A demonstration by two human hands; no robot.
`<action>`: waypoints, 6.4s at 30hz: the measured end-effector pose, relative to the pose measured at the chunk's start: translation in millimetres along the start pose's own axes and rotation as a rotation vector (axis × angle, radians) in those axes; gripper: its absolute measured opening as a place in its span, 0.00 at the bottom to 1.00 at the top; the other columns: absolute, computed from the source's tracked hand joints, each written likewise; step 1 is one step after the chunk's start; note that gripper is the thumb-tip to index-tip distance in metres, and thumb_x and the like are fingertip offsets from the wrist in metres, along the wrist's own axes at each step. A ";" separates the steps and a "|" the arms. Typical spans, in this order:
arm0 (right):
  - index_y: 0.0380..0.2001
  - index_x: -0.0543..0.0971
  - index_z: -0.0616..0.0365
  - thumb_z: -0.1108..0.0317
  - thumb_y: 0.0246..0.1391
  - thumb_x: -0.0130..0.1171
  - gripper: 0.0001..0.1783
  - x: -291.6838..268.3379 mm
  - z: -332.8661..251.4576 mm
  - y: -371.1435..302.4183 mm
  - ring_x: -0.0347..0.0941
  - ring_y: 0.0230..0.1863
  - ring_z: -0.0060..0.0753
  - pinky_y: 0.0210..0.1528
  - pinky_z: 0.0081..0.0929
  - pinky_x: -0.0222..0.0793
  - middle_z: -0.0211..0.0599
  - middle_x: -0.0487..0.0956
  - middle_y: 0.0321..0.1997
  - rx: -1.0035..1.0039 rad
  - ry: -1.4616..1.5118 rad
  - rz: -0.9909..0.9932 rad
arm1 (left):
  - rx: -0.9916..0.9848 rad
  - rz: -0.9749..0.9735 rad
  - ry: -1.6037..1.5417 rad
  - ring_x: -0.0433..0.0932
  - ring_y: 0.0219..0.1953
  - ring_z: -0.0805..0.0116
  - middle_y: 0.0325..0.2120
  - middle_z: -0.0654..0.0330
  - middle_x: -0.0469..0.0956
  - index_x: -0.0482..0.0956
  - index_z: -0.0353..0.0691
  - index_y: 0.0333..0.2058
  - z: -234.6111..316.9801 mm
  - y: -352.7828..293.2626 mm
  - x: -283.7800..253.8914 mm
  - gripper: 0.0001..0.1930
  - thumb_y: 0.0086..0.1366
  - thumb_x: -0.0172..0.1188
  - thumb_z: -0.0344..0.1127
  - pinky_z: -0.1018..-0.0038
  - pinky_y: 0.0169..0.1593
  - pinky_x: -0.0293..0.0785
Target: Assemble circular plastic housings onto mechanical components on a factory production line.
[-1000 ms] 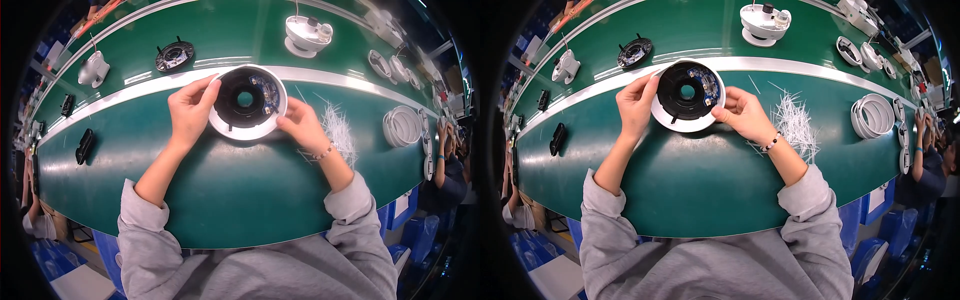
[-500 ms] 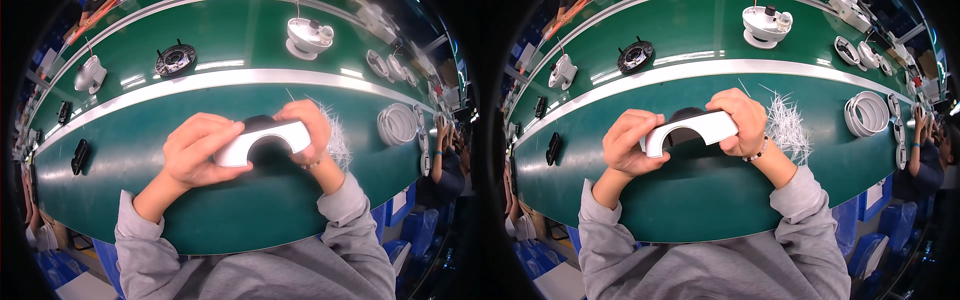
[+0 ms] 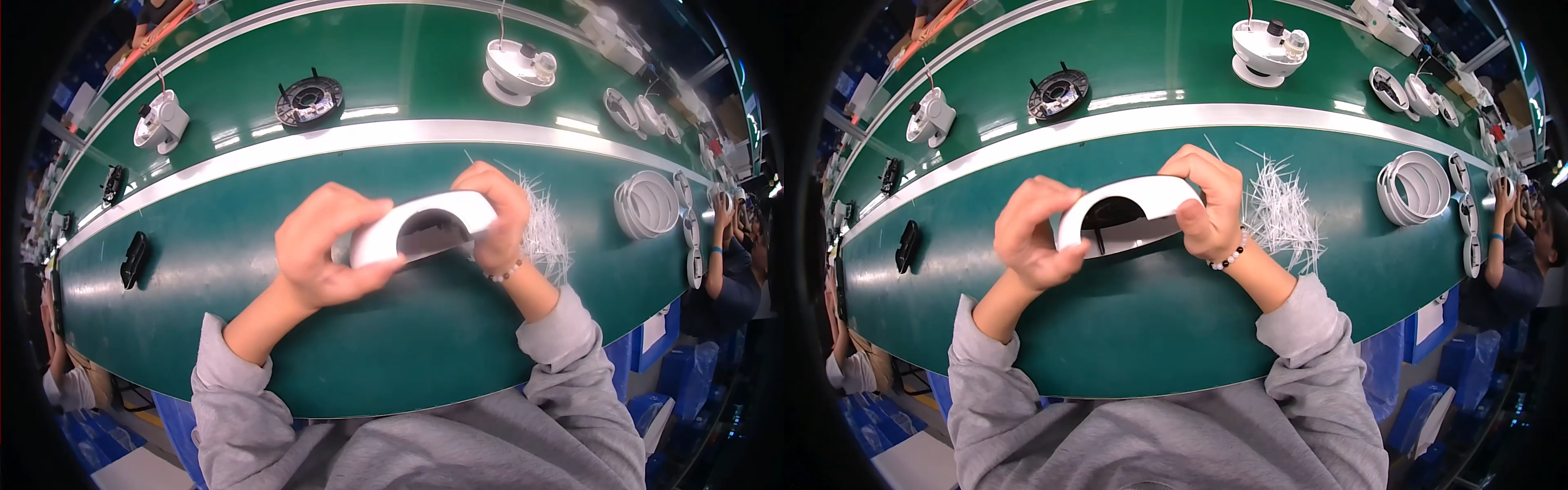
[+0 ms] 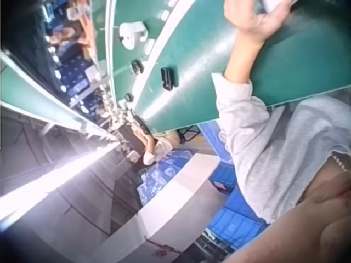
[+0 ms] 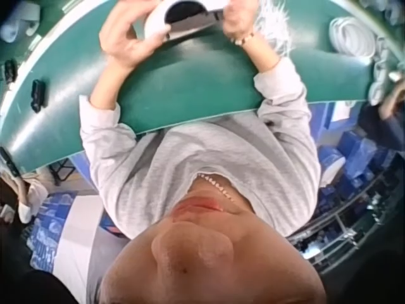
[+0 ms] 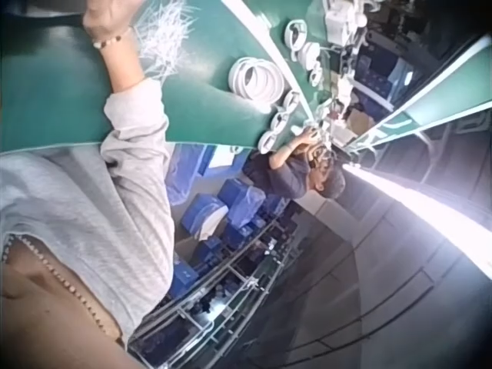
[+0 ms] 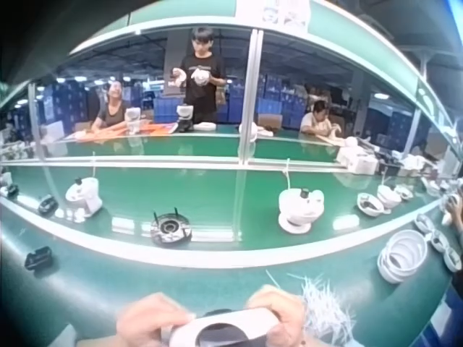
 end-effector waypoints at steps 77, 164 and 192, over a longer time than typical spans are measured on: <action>0.21 0.74 0.62 0.78 0.34 0.55 0.05 -196.3 -53.4 -54.8 0.70 0.35 0.47 0.40 0.35 0.65 0.46 0.73 0.27 0.344 -1.316 -0.187 | -0.689 -0.269 0.512 0.75 0.37 0.56 0.34 0.49 0.75 0.70 0.36 0.43 -240.3 25.4 -56.4 0.20 0.48 0.53 0.32 0.68 0.41 0.70; 0.57 0.46 0.66 0.52 0.15 0.72 0.65 240.0 -56.5 75.6 0.48 0.56 0.57 0.56 0.40 0.49 0.56 0.50 0.55 0.097 -0.264 -0.468 | -1.252 0.263 -1.470 0.68 0.46 0.61 0.45 0.54 0.67 0.59 0.42 0.52 -86.2 -93.3 -163.6 0.33 0.60 0.25 0.61 0.64 0.50 0.66; 0.56 0.48 0.64 0.47 0.12 0.71 0.66 238.8 -28.7 68.7 0.51 0.54 0.54 0.54 0.38 0.51 0.53 0.53 0.53 -0.019 -0.156 -0.569 | -1.348 0.100 -1.455 0.74 0.37 0.67 0.38 0.53 0.72 0.64 0.35 0.47 -100.2 -95.6 -160.4 0.34 0.59 0.30 0.62 0.74 0.39 0.75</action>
Point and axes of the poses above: each hand's wrist, its own y-axis towards the middle knuckle, its own x-axis out of the palm, z = x × y, the point moved 3 cm from there along y, towards the middle knuckle
